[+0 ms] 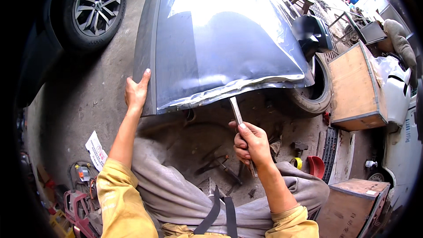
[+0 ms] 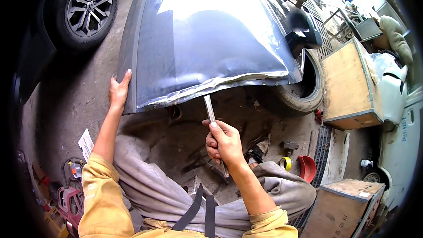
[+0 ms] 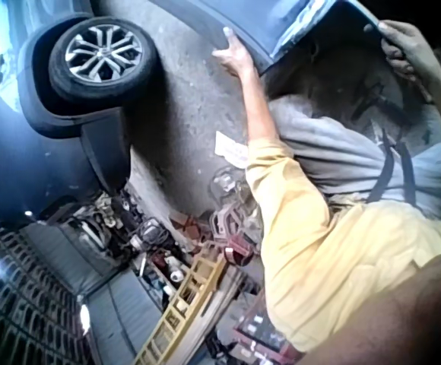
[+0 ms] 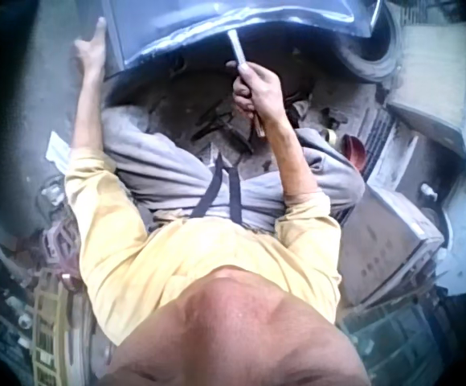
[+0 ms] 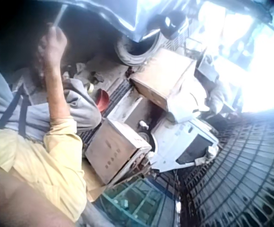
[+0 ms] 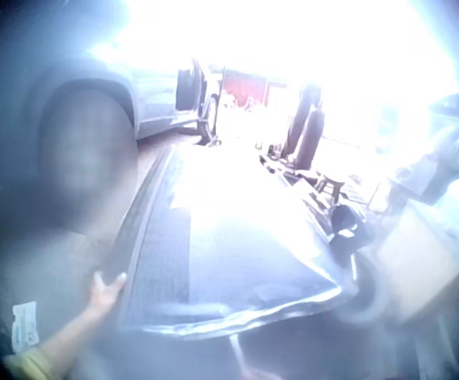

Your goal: The person sits on the floor and uses a hammer and a metal bar to straighten a dent on a detached car bumper. They repeatedly tap and pry the damaged area to restore its shape.

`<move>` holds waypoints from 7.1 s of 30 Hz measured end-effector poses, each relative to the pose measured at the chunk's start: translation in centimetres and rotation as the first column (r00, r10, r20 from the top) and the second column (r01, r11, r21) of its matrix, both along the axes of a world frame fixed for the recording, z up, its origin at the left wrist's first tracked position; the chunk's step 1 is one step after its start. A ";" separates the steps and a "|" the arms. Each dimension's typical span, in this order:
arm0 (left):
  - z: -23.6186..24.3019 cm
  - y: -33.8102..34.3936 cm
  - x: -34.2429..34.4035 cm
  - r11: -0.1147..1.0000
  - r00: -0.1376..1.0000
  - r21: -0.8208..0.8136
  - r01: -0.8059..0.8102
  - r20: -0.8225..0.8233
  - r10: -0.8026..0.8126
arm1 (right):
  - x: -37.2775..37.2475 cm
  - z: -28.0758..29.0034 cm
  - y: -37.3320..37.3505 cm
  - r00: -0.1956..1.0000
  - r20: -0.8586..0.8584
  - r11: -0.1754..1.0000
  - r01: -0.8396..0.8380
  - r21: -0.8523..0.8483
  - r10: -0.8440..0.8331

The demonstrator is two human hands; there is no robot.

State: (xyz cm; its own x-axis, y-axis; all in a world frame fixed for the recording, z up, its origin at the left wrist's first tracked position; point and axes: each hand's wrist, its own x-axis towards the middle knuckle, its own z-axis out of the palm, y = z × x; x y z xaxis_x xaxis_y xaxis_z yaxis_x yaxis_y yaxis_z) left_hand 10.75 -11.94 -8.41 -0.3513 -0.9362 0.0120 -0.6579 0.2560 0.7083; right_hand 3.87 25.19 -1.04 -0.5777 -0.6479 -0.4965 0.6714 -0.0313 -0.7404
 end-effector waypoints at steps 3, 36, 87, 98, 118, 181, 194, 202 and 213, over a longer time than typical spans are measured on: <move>0.2 0.0 0.0 1.000 1.000 -0.025 -0.003 0.005 0.003 | 0.3 -1.8 0.1 0.994 -0.109 1.000 -0.011 0.016 0.012; 5.0 21.1 -7.0 0.214 0.584 -0.643 0.735 0.441 -0.682 | 1.3 -7.3 8.7 0.971 -0.030 0.929 0.217 -0.300 -0.237; 5.2 19.2 -11.7 0.171 0.286 -0.412 0.895 0.236 -0.929 | 0.3 -0.7 4.2 0.644 0.765 0.528 0.648 -0.549 0.005; 4.9 19.5 -12.1 0.210 0.315 -0.379 0.901 0.241 -0.918 | 0.0 3.6 1.5 0.517 0.840 0.442 0.799 -0.407 -0.161; 3.9 19.8 -11.3 0.167 0.376 -0.498 0.851 0.356 -0.856 | 2.4 -3.9 1.5 0.839 0.470 0.689 0.513 -0.513 -0.275; 6.8 25.3 -2.9 -0.065 0.695 0.695 0.716 -0.719 -0.029 | 0.6 0.0 -0.1 0.678 0.729 0.611 0.539 -0.580 0.093; 6.5 29.0 -5.1 0.031 0.557 0.670 0.742 -0.642 0.527 | 8.1 10.4 7.0 -0.058 -0.926 0.630 0.717 -0.299 -0.373; 7.0 28.2 -5.6 0.028 0.596 0.722 0.691 -0.591 0.544 | 1.6 3.3 2.1 0.508 -0.463 0.682 0.620 -0.389 -0.726; 6.0 26.9 -4.8 0.040 0.590 0.689 0.724 -0.648 0.481 | 14.4 -35.4 12.2 0.505 -0.067 0.159 -0.140 0.977 0.860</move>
State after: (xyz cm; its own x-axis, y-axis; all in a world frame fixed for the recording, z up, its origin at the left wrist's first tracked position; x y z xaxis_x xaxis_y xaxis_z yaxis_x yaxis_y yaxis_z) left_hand 5.93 14.98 -2.40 -0.8805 -0.2169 -0.4215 0.0500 -0.9267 0.3724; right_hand 18.27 37.35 -36.48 -0.6235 -0.3594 -0.6943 -0.2869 0.9313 -0.2244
